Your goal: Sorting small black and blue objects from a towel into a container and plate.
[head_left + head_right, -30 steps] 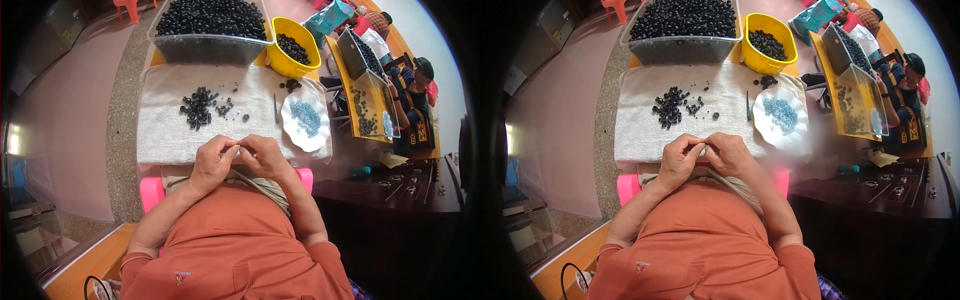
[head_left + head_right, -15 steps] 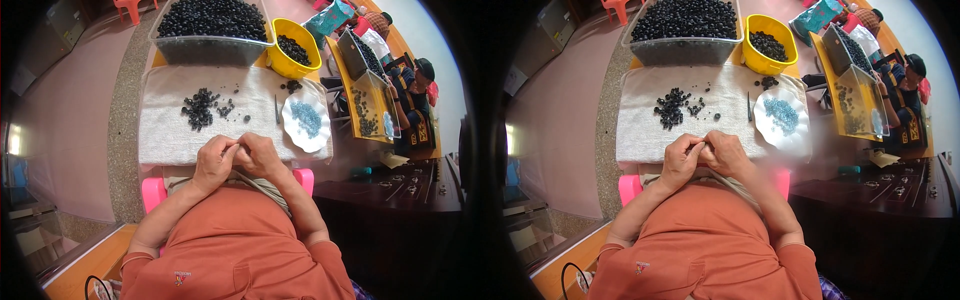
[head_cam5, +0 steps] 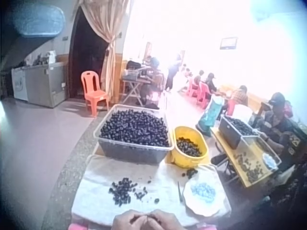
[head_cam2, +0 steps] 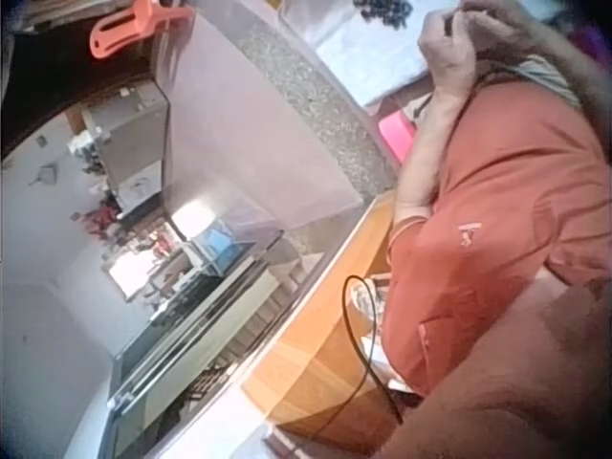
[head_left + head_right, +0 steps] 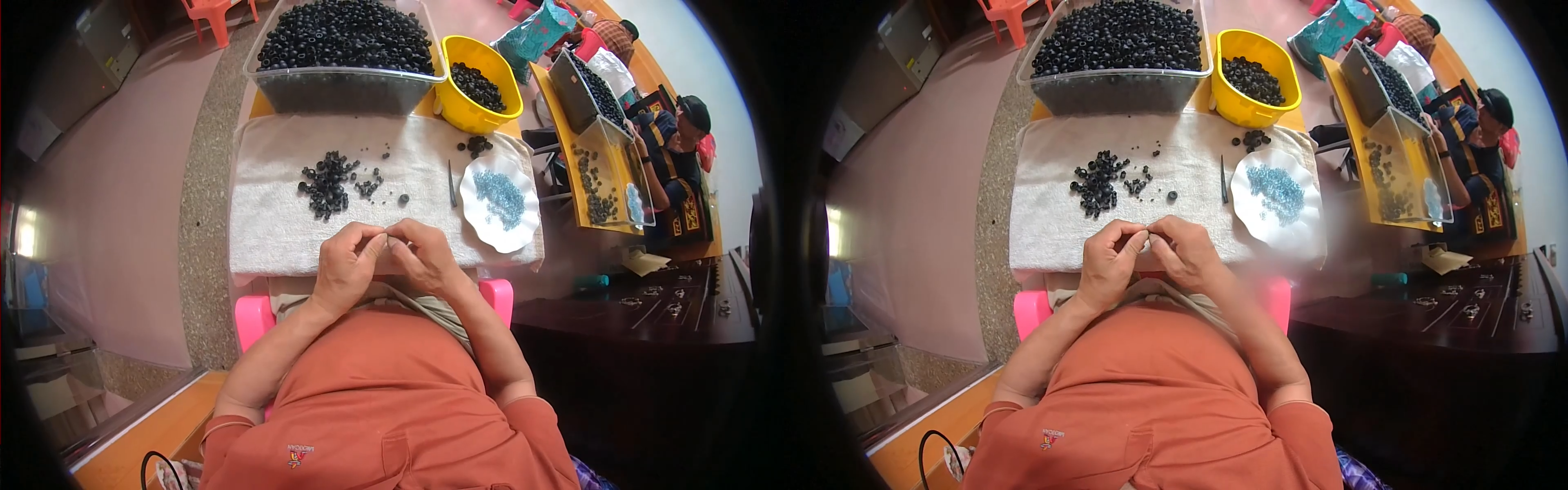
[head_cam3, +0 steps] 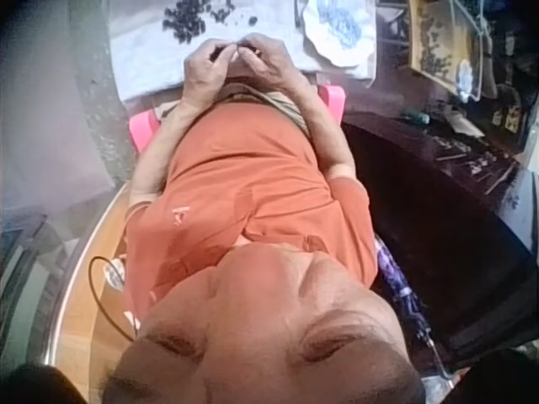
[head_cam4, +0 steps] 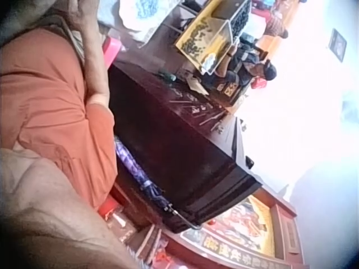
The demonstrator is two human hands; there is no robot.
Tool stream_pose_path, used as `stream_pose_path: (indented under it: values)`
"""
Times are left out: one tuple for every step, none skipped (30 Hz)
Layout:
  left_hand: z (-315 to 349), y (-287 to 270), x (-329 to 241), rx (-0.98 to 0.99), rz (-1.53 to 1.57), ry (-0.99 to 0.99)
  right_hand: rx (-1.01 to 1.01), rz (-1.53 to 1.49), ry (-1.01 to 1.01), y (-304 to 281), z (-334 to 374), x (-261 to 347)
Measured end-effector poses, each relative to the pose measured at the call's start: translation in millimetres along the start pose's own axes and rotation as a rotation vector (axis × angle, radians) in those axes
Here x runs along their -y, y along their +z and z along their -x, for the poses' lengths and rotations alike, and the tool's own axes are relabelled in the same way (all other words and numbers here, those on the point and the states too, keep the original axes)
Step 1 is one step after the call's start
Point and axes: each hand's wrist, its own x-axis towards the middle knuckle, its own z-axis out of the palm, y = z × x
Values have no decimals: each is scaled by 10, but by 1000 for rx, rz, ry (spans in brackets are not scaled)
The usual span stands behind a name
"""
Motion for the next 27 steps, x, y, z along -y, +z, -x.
stream_pose_path:
  values:
    - [-3,-9,14,25,87,-72,56,-189,126,-19,7,-3]
    - [-4,-12,25,49,175,-145,56,-188,127,-38,13,-21]
    - [-3,-7,28,49,175,-146,87,-340,168,-55,19,-51]
    - [0,2,31,71,245,-172,119,-493,210,-59,24,-77]
    - [3,9,36,93,314,-199,120,-494,212,-52,30,-91]
    - [1,15,44,94,314,-201,108,-491,204,-45,38,-103]
    - [-3,13,52,95,351,-215,98,-488,195,-30,45,-108]
    - [-3,11,59,97,388,-229,99,-487,196,-7,57,-124]
    - [4,19,62,96,389,-230,71,-432,161,24,73,-144]
    - [8,37,66,72,420,-239,43,-378,126,50,75,-138]
    - [13,51,68,49,452,-248,45,-379,127,67,75,-117]
    - [19,57,69,48,452,-249,9,-369,78,79,71,-80]
    - [23,67,62,33,432,-256,-29,-357,30,82,69,-48]
    - [26,76,56,18,412,-262,-29,-356,30,94,73,-57]
    - [30,87,51,18,413,-261,-39,-358,13,109,79,-84]
    - [35,98,50,9,440,-256,-49,-360,-3,123,89,-109]
    - [37,105,51,-1,466,-250,-50,-358,-4,133,96,-125]
    - [32,107,52,0,467,-249,-63,-369,-3,141,103,-140]
    - [18,103,55,13,507,-268,-77,-381,-2,150,102,-153]
    - [4,98,57,27,546,-287,-77,-381,-4,160,97,-168]
    - [-7,92,59,27,546,-286,-88,-421,20,169,91,-183]
    - [-18,83,64,37,636,-328,-98,-461,45,174,79,-180]
    - [-32,71,64,48,727,-370,-98,-461,44,170,69,-165]
    - [-53,45,56,47,726,-370,-97,-519,62,161,59,-137]
    - [-74,8,22,87,762,-395,-97,-577,80,155,60,-120]
    - [-87,-15,3,127,798,-419,-98,-578,82,151,56,-151]
    - [-90,-21,3,127,798,-421,-115,-467,0,144,46,-206]
